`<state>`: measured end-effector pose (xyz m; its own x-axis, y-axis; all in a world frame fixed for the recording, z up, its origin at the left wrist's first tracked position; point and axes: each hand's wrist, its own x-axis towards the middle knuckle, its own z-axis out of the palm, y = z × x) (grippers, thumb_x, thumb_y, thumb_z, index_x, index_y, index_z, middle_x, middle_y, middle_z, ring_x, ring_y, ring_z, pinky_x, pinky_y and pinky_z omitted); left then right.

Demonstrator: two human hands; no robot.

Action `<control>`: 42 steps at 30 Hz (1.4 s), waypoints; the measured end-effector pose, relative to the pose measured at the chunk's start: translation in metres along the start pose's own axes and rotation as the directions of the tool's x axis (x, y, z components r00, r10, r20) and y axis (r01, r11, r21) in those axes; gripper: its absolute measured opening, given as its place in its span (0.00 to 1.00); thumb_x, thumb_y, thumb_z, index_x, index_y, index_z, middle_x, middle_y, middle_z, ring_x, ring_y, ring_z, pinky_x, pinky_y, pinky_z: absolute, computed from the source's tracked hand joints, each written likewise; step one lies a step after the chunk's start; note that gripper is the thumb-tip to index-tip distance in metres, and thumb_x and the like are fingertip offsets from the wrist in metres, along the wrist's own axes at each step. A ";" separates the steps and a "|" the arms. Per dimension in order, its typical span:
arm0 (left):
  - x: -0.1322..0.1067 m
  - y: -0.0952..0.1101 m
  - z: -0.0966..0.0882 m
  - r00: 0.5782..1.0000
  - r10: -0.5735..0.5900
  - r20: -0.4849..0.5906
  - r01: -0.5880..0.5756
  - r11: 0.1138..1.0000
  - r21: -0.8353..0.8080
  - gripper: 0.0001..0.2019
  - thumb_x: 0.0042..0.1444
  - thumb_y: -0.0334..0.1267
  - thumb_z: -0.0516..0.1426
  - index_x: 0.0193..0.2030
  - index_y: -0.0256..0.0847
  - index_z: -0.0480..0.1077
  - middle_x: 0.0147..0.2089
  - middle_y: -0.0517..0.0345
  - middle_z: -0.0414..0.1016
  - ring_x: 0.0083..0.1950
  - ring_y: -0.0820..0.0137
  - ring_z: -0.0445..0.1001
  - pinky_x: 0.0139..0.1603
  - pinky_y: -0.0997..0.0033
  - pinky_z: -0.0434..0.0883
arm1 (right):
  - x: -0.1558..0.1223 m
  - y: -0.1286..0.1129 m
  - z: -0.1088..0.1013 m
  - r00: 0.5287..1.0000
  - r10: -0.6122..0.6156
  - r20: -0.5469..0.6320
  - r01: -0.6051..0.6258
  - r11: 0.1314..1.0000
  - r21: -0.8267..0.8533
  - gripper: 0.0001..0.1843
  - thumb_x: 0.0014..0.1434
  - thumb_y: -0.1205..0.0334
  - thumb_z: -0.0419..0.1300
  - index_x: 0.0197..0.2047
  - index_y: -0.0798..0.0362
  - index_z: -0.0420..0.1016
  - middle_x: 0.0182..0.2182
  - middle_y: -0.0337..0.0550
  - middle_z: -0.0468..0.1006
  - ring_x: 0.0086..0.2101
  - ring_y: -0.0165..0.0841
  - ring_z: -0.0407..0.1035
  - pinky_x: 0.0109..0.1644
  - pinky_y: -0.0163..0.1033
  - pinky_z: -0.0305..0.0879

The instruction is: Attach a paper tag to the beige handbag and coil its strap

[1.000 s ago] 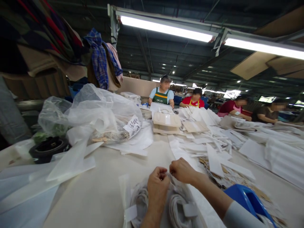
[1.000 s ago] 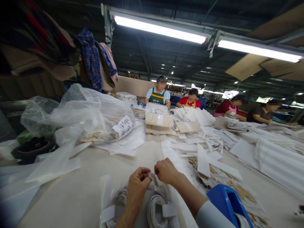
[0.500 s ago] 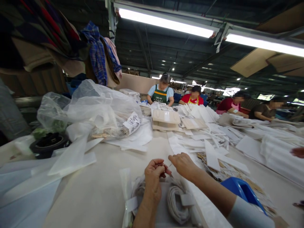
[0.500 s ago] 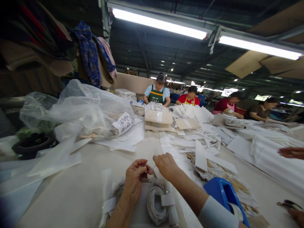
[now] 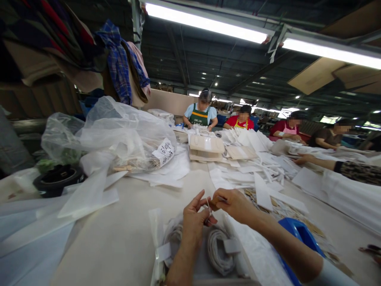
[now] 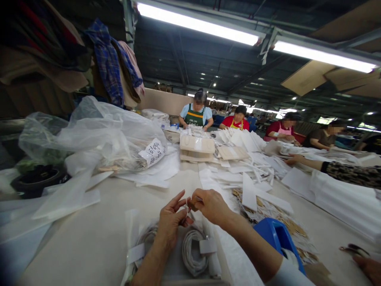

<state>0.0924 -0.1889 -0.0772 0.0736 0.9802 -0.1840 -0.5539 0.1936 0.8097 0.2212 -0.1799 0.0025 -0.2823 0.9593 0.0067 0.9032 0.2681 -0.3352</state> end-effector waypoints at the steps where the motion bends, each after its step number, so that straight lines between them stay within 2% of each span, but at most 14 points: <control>1: 0.000 -0.001 0.000 1.000 0.000 -0.002 0.000 1.000 0.014 0.36 0.33 0.34 0.61 0.57 0.40 0.66 0.53 0.44 0.72 0.16 0.76 0.71 0.15 0.77 0.58 | 0.000 0.000 0.004 1.000 0.003 -0.017 -0.002 0.999 0.050 0.08 0.53 0.69 0.53 0.33 0.50 0.72 0.28 0.36 0.78 0.30 0.29 0.69 0.33 0.32 0.55; 6: 0.002 -0.005 0.000 0.993 0.113 0.026 -0.116 0.985 0.129 0.39 0.33 0.33 0.63 0.59 0.38 0.64 0.48 0.48 0.75 0.20 0.79 0.68 0.17 0.78 0.62 | 0.001 0.005 0.021 0.995 0.045 -0.088 -0.020 0.964 0.266 0.07 0.48 0.71 0.53 0.31 0.52 0.69 0.25 0.36 0.74 0.28 0.29 0.66 0.32 0.32 0.56; 12: 0.004 -0.011 0.000 0.962 0.255 0.098 -0.272 0.926 0.260 0.32 0.36 0.28 0.59 0.54 0.39 0.68 0.39 0.56 0.77 0.29 0.75 0.70 0.28 0.77 0.67 | 0.004 0.010 0.027 0.998 0.039 -0.049 -0.009 0.860 0.510 0.05 0.43 0.68 0.56 0.25 0.52 0.63 0.20 0.30 0.65 0.24 0.25 0.60 0.28 0.31 0.55; 16: 0.006 -0.013 -0.002 0.959 0.277 0.069 -0.284 0.915 0.287 0.27 0.37 0.28 0.58 0.50 0.39 0.70 0.30 0.62 0.71 0.29 0.74 0.70 0.29 0.77 0.67 | 0.003 0.013 0.032 0.999 0.032 -0.022 -0.011 0.776 0.631 0.11 0.43 0.64 0.60 0.33 0.52 0.66 0.19 0.28 0.64 0.23 0.25 0.58 0.27 0.31 0.54; 21: 0.007 -0.013 -0.005 0.956 0.291 0.025 -0.282 0.897 0.340 0.16 0.41 0.32 0.59 0.41 0.42 0.73 0.25 0.64 0.70 0.28 0.73 0.69 0.29 0.76 0.65 | -0.004 0.013 0.042 0.997 0.052 -0.059 0.014 0.624 0.781 0.19 0.47 0.55 0.59 0.42 0.51 0.65 0.26 0.32 0.67 0.28 0.27 0.63 0.34 0.34 0.60; 23: 0.006 -0.013 -0.005 0.956 0.292 0.006 -0.275 0.892 0.359 0.14 0.41 0.34 0.61 0.39 0.42 0.73 0.24 0.65 0.71 0.28 0.72 0.70 0.31 0.74 0.65 | -0.005 0.013 0.048 0.992 0.094 -0.087 0.018 0.568 0.823 0.20 0.50 0.52 0.57 0.45 0.50 0.63 0.29 0.35 0.68 0.31 0.29 0.66 0.38 0.36 0.63; 26: 0.005 -0.011 -0.004 0.956 0.292 -0.028 -0.266 0.902 0.341 0.13 0.39 0.33 0.62 0.36 0.42 0.74 0.23 0.64 0.73 0.28 0.70 0.71 0.33 0.72 0.66 | -0.004 0.015 0.057 0.971 0.196 -0.138 0.017 0.519 0.854 0.21 0.56 0.47 0.48 0.48 0.50 0.60 0.35 0.40 0.70 0.35 0.31 0.68 0.44 0.39 0.64; 28: 0.004 -0.010 -0.003 0.954 0.297 -0.051 -0.270 0.919 0.289 0.10 0.38 0.32 0.62 0.32 0.41 0.74 0.24 0.63 0.75 0.29 0.70 0.72 0.33 0.72 0.66 | -0.004 0.017 0.061 0.951 0.262 -0.166 0.003 0.526 0.850 0.21 0.57 0.47 0.45 0.47 0.52 0.62 0.36 0.43 0.70 0.37 0.32 0.68 0.45 0.41 0.64; 31: 0.004 -0.005 -0.002 0.947 0.301 -0.108 -0.283 0.946 0.155 0.06 0.38 0.35 0.62 0.25 0.39 0.70 0.22 0.63 0.73 0.25 0.72 0.70 0.29 0.74 0.66 | -0.006 0.022 0.058 0.938 0.296 -0.181 -0.031 0.591 0.806 0.17 0.52 0.52 0.51 0.41 0.53 0.68 0.36 0.45 0.73 0.40 0.36 0.67 0.47 0.43 0.62; 34: 0.003 0.002 -0.003 0.941 0.297 -0.161 -0.299 0.954 0.012 0.10 0.38 0.40 0.62 0.24 0.39 0.67 0.21 0.64 0.71 0.21 0.75 0.68 0.24 0.75 0.65 | -0.010 0.022 0.050 0.938 0.273 -0.215 -0.028 0.675 0.738 0.20 0.43 0.61 0.54 0.43 0.52 0.71 0.41 0.45 0.73 0.44 0.39 0.65 0.50 0.45 0.59; 36: 0.002 0.007 -0.004 0.944 0.296 -0.147 -0.307 0.950 -0.058 0.12 0.37 0.41 0.63 0.25 0.38 0.66 0.22 0.63 0.72 0.21 0.75 0.69 0.24 0.75 0.66 | -0.011 0.018 0.045 0.947 0.223 -0.229 0.000 0.717 0.697 0.25 0.40 0.63 0.56 0.45 0.49 0.72 0.45 0.43 0.73 0.44 0.38 0.64 0.48 0.44 0.59; 38: 0.002 0.010 -0.005 0.948 0.301 -0.104 -0.311 0.945 -0.099 0.13 0.36 0.41 0.64 0.25 0.38 0.66 0.22 0.62 0.72 0.21 0.75 0.69 0.24 0.75 0.66 | -0.010 0.010 0.043 0.968 0.149 -0.202 0.030 0.732 0.681 0.22 0.39 0.61 0.60 0.41 0.48 0.75 0.42 0.41 0.75 0.39 0.35 0.66 0.41 0.39 0.61; 40: 0.002 0.010 -0.007 0.949 0.309 -0.063 -0.314 0.941 -0.127 0.14 0.36 0.41 0.64 0.29 0.38 0.68 0.23 0.62 0.72 0.22 0.75 0.69 0.26 0.74 0.67 | -0.007 0.004 0.044 0.980 0.108 -0.167 0.038 0.722 0.691 0.13 0.41 0.57 0.61 0.34 0.49 0.77 0.34 0.40 0.76 0.33 0.32 0.66 0.36 0.37 0.61; 42: 0.003 0.006 -0.009 0.915 0.402 -0.044 -0.399 0.915 0.058 0.15 0.44 0.40 0.60 0.39 0.38 0.69 0.31 0.57 0.75 0.27 0.72 0.72 0.30 0.72 0.69 | -0.002 0.004 0.046 0.976 0.145 -0.161 0.016 0.694 0.720 0.12 0.46 0.52 0.58 0.29 0.51 0.77 0.27 0.39 0.75 0.29 0.30 0.66 0.33 0.36 0.60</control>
<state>0.0818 -0.1852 -0.0778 -0.1913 0.9725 0.1327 -0.4885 -0.2116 0.8465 0.2104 -0.1852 -0.0419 -0.0931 0.9896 0.1096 0.3897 0.1375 -0.9106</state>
